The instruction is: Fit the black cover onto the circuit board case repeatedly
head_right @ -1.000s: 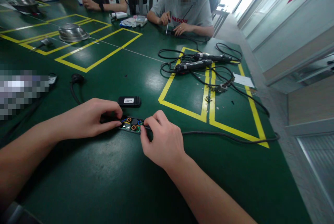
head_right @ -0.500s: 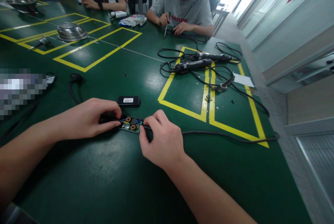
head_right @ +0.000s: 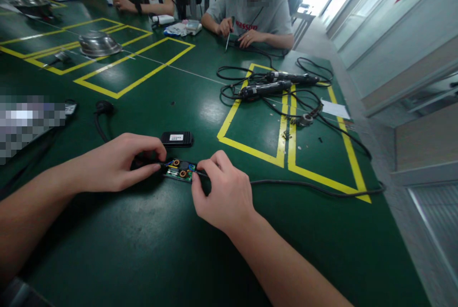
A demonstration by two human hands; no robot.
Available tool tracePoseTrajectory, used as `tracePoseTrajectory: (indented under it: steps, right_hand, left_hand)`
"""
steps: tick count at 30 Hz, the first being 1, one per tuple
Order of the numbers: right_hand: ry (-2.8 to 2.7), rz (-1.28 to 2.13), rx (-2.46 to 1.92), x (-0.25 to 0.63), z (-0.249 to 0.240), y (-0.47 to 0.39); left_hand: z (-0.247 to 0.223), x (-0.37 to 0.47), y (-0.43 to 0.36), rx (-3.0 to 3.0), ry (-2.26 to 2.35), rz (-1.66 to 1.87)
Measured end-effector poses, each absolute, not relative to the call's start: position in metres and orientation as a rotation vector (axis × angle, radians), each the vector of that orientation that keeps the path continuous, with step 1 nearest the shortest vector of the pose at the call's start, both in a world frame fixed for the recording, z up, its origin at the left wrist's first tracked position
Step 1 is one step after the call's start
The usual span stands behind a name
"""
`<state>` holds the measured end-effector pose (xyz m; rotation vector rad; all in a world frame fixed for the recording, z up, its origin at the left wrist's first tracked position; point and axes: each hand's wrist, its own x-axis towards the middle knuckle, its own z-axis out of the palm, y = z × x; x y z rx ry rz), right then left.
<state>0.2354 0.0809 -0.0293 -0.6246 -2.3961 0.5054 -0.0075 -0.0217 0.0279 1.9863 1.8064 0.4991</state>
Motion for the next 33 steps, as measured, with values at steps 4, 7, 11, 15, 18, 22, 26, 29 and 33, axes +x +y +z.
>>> tracePoseTrajectory:
  steps: [4,7,11,15,18,22,26,29,33]
  right_hand:
    - [-2.396,0.515,-0.620,0.235,-0.030,0.081]
    - [-2.396,0.524,-0.626,0.236,-0.029,0.081]
    - [-2.397,0.535,-0.633,0.236,-0.029,0.082]
    - [-2.414,0.543,-0.645,0.235,-0.029,0.082]
    - [-2.438,0.550,-0.661,0.235,-0.028,0.082]
    - [-2.451,0.555,-0.668,0.235,-0.027,0.082]
    - [-2.459,0.561,-0.680,0.235,-0.028,0.082]
    - [-2.467,0.557,-0.695,0.234,-0.029,0.083]
    - [-2.468,0.580,-0.684,0.234,-0.031,0.084]
  left_hand:
    - [0.029,-0.007,-0.022,1.992,1.803,0.498]
    - [0.026,-0.009,-0.021,2.001,1.802,0.491]
    - [0.020,-0.011,-0.021,2.014,1.801,0.486]
    - [0.020,-0.011,-0.021,2.015,1.798,0.476]
    - [0.024,-0.009,-0.021,2.008,1.797,0.463]
    - [0.024,-0.009,-0.021,2.008,1.807,0.454]
    - [0.021,-0.010,-0.021,2.019,1.810,0.465]
    - [0.022,-0.010,-0.021,2.015,1.803,0.451]
    - [0.024,-0.012,-0.021,2.024,1.765,0.475]
